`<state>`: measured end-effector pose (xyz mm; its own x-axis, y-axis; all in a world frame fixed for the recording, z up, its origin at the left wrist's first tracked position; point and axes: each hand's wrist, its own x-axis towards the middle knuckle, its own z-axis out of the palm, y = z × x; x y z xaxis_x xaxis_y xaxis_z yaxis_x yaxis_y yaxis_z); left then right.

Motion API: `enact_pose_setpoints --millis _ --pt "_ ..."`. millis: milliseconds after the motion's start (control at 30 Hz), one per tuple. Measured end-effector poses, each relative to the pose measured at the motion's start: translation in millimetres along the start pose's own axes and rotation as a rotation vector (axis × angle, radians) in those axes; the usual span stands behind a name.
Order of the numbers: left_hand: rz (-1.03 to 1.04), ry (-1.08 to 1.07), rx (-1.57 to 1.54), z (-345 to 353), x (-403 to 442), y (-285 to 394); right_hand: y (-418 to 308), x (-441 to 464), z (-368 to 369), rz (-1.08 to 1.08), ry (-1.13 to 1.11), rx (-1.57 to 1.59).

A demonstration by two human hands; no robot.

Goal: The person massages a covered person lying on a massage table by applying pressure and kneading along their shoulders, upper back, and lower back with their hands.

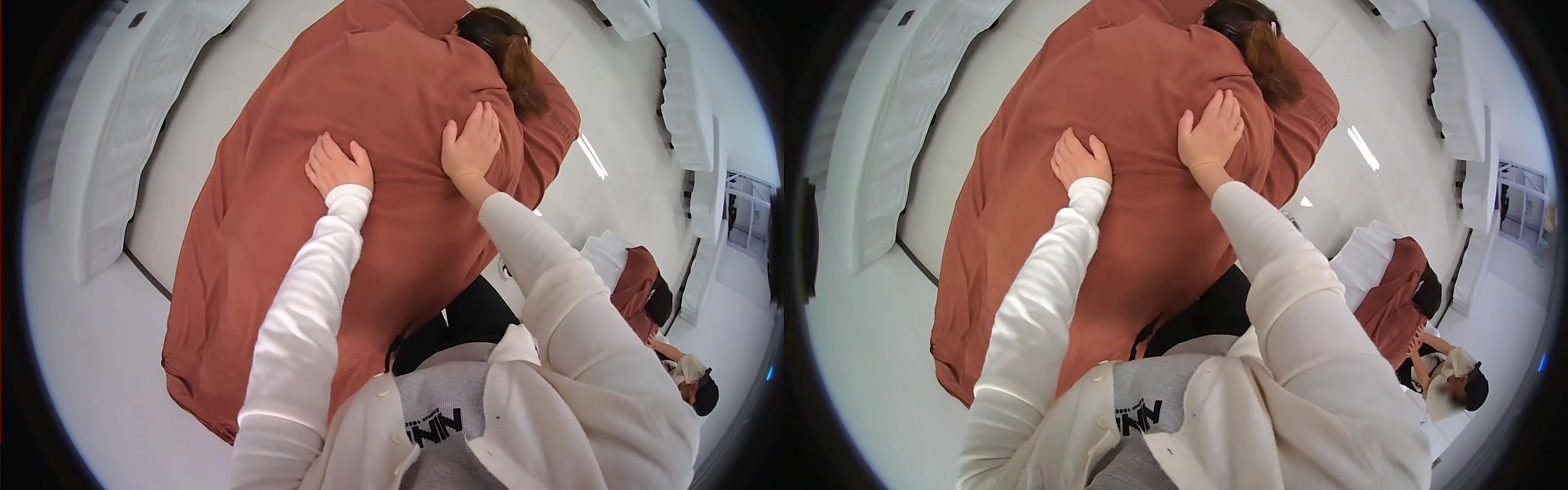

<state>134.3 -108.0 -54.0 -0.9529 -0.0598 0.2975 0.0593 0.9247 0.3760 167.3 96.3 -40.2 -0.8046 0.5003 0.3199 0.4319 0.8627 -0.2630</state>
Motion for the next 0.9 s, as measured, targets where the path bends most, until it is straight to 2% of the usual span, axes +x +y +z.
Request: enact_pose_setpoints --millis 100,167,200,367,433,500,567,600,700,767,833,900 --pt "0.008 0.014 -0.005 1.0 0.4 -1.7 -5.4 10.1 7.5 0.029 0.046 0.029" --pt "-0.007 0.015 -0.008 2.4 0.3 -2.2 -26.6 28.4 3.7 0.227 -0.049 -0.030" --pt "-0.015 0.013 -0.009 3.7 -0.2 -3.0 -35.1 33.7 6.2 0.244 -0.043 -0.087" --pt "-0.026 -0.004 -0.001 4.4 -0.1 -1.8 -25.2 11.4 -0.7 0.132 -0.035 -0.135" --pt "0.005 0.004 0.003 2.8 -3.0 -1.8 -4.6 -3.9 -3.2 -0.049 -0.008 -0.013" --pt "0.029 0.017 0.013 2.6 -0.6 -2.9 -3.7 -3.6 -0.1 -0.043 0.006 0.018" --pt "0.011 0.017 -0.009 3.0 -1.6 -2.4 -6.5 9.5 4.0 0.062 -0.009 0.046" --pt "0.012 0.014 -0.011 3.1 -2.3 -1.9 -15.6 22.2 4.8 0.150 -0.052 0.028" --pt "-0.052 -0.008 0.012 4.1 -0.2 -1.7 -36.9 32.8 5.7 0.208 -0.084 -0.069" --pt "-0.050 -0.032 0.018 5.6 0.0 -3.2 -28.4 18.8 1.1 0.167 -0.090 -0.075" --pt "-0.045 -0.047 0.019 3.8 -1.9 -2.5 -9.6 -2.8 -3.7 -0.038 -0.036 -0.019" --pt "0.001 -0.021 -0.004 2.3 -2.9 -1.7 -1.5 -4.1 -2.3 -0.051 -0.028 0.000"
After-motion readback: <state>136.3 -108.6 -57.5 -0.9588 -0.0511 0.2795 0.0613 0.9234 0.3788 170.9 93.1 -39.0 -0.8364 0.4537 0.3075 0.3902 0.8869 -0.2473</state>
